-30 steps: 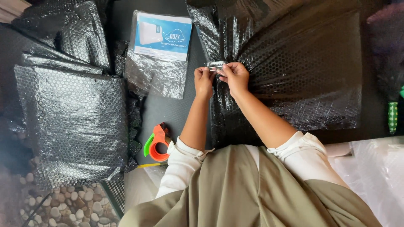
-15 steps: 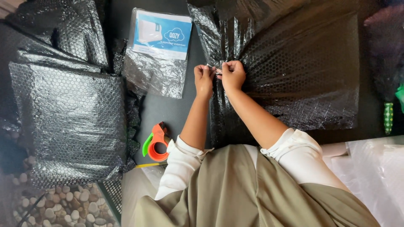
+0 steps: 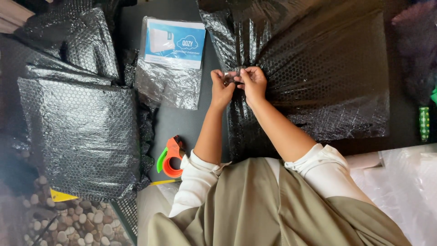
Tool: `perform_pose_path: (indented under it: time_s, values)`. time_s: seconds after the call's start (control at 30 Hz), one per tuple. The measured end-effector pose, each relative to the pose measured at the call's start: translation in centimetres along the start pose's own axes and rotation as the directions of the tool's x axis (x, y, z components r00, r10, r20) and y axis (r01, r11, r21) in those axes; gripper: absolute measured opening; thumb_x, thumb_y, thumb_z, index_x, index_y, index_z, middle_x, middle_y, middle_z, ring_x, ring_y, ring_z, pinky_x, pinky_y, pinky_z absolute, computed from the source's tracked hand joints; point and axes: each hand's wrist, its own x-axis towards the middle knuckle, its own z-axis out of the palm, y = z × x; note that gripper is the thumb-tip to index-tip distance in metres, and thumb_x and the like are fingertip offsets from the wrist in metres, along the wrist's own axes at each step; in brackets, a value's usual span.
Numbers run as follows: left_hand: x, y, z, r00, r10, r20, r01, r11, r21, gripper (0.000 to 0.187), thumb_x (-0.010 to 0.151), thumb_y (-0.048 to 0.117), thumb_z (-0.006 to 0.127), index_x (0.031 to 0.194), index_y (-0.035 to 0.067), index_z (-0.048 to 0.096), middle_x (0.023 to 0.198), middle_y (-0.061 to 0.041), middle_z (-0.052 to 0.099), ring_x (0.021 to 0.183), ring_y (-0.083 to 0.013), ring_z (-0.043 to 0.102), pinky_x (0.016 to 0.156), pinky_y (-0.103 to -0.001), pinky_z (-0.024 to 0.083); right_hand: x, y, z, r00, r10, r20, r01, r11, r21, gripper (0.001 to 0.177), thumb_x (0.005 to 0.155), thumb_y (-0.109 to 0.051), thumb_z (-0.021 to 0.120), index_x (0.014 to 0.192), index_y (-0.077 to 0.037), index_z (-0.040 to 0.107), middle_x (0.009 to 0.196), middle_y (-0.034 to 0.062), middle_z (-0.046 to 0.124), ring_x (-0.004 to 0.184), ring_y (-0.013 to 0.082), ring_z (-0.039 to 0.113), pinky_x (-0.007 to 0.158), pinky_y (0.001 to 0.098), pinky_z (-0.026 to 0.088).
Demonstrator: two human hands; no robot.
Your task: The person wraps a blue tote bag in black bubble wrap on a table, folds the wrap around the bag, and secures it with clear packing tape using a handheld dispenser. The wrapped package remains on the table at the end of the clip.
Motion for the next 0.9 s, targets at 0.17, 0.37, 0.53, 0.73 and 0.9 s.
perform_pose_path:
  time_s: [0.17, 0.37, 0.53, 0.73, 0.9]
  values:
    - [0.9, -3.2, -0.8, 0.999, 0.046, -0.018, -0.046, 0.999, 0.004, 0.047, 0.090, 0.002, 0.067, 0.111, 0.019, 0.028, 0.101, -0.006, 0.072, 0.085, -0.0144, 0.061, 0.076, -0.027, 0.051, -0.8, -1.1, 0.5, 1.000, 0.012, -0.015, -0.012, 1.000, 0.018, 0.014, 0.097, -0.015, 0.073, 0.100, -0.012, 0.060, 0.090, 0.0051, 0.066, 0.076, 0.0235, 0.079, 0.052, 0.0220, 0.062]
    - [1.4, -4.2, -0.6, 0.997, 0.052, -0.058, -0.039, 0.978, 0.206, 0.035, 0.098, 0.013, 0.065, 0.111, 0.017, 0.032, 0.099, -0.009, 0.076, 0.084, -0.0216, 0.065, 0.074, -0.038, 0.052, 0.7, 0.2, -0.5, 0.998, 0.058, -0.001, -0.058, 0.997, 0.049, 0.016, 0.096, -0.015, 0.076, 0.098, -0.013, 0.061, 0.089, 0.0046, 0.065, 0.078, 0.0269, 0.080, 0.052, 0.0229, 0.062]
    - [1.4, -3.4, 0.6, 0.988, 0.035, -0.152, 0.017, 0.945, 0.328, 0.036, 0.094, 0.016, 0.070, 0.109, 0.016, 0.037, 0.088, -0.015, 0.073, 0.074, -0.0328, 0.069, 0.067, -0.043, 0.054, -0.4, -1.3, -0.1, 0.998, 0.069, -0.003, -0.069, 0.996, 0.065, 0.016, 0.095, -0.015, 0.077, 0.098, -0.013, 0.061, 0.088, 0.0045, 0.065, 0.077, 0.0267, 0.080, 0.052, 0.0235, 0.062]
    - [1.5, -4.5, 0.4, 0.965, 0.058, -0.254, 0.021, 0.955, 0.295, 0.036, 0.088, 0.012, 0.072, 0.106, 0.014, 0.040, 0.081, -0.012, 0.066, 0.067, -0.0269, 0.064, 0.061, -0.037, 0.052, -0.9, -1.8, 0.2, 0.999, 0.043, 0.031, -0.045, 0.996, 0.082, 0.014, 0.096, -0.012, 0.075, 0.099, -0.012, 0.061, 0.087, 0.0044, 0.063, 0.079, 0.0280, 0.080, 0.056, 0.0260, 0.065]
    - [1.8, -5.6, 0.0, 0.955, 0.087, -0.282, -0.008, 0.963, 0.270, 0.036, 0.088, 0.017, 0.073, 0.104, 0.013, 0.041, 0.079, -0.013, 0.061, 0.069, -0.0274, 0.062, 0.060, -0.038, 0.049, -1.6, -1.9, 0.5, 0.999, -0.046, 0.027, 0.046, 0.999, 0.007, 0.019, 0.094, -0.013, 0.078, 0.101, -0.007, 0.062, 0.091, 0.0105, 0.067, 0.083, 0.0333, 0.079, 0.061, 0.0353, 0.068]
